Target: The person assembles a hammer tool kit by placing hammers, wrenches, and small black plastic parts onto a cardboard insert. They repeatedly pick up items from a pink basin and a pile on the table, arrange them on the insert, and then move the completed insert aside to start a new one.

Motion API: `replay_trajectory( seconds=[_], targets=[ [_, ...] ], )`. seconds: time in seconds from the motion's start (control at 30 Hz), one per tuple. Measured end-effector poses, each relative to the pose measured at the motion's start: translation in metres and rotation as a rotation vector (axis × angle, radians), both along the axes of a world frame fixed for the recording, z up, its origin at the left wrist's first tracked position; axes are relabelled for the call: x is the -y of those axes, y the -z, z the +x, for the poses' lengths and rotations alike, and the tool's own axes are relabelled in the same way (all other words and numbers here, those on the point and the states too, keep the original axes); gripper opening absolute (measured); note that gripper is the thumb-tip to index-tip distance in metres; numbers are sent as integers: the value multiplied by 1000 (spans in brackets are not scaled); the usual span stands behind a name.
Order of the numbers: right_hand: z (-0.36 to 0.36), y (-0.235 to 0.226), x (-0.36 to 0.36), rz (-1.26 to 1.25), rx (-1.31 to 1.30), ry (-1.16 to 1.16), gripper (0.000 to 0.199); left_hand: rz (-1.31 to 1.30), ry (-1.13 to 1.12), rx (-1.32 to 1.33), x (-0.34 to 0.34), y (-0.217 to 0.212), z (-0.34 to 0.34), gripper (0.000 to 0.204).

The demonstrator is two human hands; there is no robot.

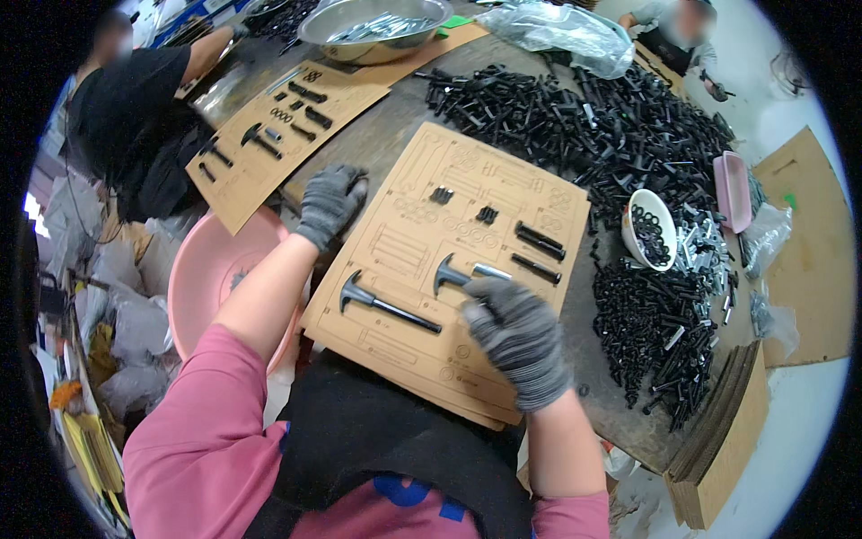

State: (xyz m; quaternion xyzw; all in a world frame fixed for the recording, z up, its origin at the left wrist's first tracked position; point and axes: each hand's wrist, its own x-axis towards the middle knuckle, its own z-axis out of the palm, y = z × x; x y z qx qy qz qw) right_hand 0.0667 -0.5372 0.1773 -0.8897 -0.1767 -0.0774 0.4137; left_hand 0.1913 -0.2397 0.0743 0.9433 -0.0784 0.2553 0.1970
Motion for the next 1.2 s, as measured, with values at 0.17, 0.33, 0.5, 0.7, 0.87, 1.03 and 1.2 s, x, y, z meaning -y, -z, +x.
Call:
replay_trajectory(
  seconds=[0.17, 0.33, 0.5, 0.7, 0.87, 1.03, 1.2],
  targets=[
    [-38, 31, -61, 30, -67, -252, 16, 1, 36, -3, 0, 1, 5, 20],
    [-47, 53, -65, -232, 132, -258, 11, -5, 37, -27, -1, -5, 1, 19],
    [-52, 51, -60, -264, 93, -267, 10, -8, 33, -29, -2, -1, 3, 19],
    [-52, 57, -58, -274, 130, -242, 16, 8, 17, -21, 1, 1, 4, 20],
    [-54, 50, -58, -271, 101, -228, 17, 3, 40, -15, -2, 0, 5, 20],
    [-53, 58, -59, -350, 75, -238, 16, 37, -17, -63, 0, -2, 3, 21],
    [-52, 65, -58, -348, 96, -250, 16, 33, 24, -21, 3, -2, 4, 20]
  ],
)
